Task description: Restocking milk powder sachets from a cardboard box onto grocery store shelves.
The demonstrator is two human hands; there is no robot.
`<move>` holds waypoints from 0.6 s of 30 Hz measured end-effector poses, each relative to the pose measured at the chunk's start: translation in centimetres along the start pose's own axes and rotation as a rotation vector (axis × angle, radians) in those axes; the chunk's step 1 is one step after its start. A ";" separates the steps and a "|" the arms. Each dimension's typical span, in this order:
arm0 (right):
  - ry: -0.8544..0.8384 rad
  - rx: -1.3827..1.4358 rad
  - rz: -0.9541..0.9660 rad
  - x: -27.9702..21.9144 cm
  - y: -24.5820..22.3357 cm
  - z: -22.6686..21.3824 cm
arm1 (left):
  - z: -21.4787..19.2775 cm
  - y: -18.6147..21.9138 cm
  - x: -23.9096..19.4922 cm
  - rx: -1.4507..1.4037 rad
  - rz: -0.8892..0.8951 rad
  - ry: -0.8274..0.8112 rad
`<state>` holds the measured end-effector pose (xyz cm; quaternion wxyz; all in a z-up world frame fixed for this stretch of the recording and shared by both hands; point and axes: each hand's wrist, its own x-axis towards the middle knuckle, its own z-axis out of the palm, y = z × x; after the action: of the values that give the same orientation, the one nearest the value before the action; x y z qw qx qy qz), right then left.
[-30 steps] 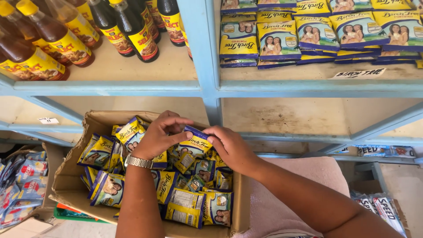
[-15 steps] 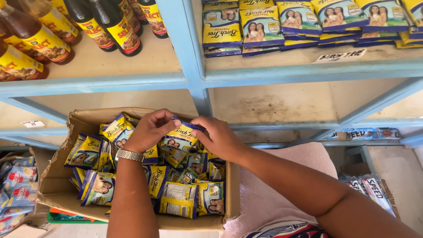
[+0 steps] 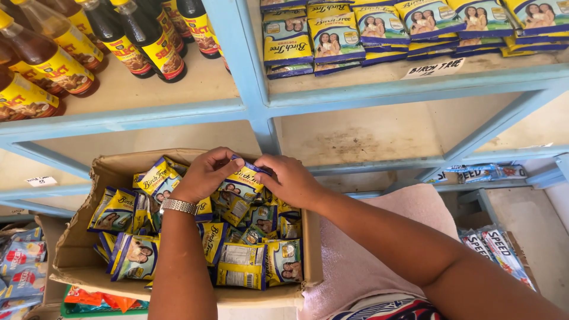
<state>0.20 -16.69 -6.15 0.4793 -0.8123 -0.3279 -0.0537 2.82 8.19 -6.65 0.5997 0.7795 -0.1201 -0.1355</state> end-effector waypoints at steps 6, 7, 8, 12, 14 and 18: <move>0.019 -0.063 -0.033 0.1 0.3 0.2 | 0.4 0.7 -0.2 0.015 -0.030 -0.026; 0.023 -0.062 -0.031 0.0 0.4 0.3 | 0.3 0.3 -0.1 0.017 -0.030 -0.030; 0.016 -0.073 -0.020 0.0 0.5 0.3 | 0.3 0.0 0.0 0.009 -0.031 -0.032; 0.020 -0.101 -0.017 0.0 0.7 0.4 | 0.3 -0.1 0.1 0.016 -0.063 -0.020; 0.016 -0.066 -0.009 0.1 0.7 0.4 | 0.1 -0.2 0.0 0.014 -0.067 -0.017; -0.003 -0.050 -0.025 0.1 1.4 0.5 | 0.0 -0.1 0.1 0.044 -0.066 -0.018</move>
<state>0.97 -16.71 -7.36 0.4578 -0.8199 -0.3373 -0.0667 2.89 8.14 -6.75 0.5764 0.7949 -0.1026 -0.1594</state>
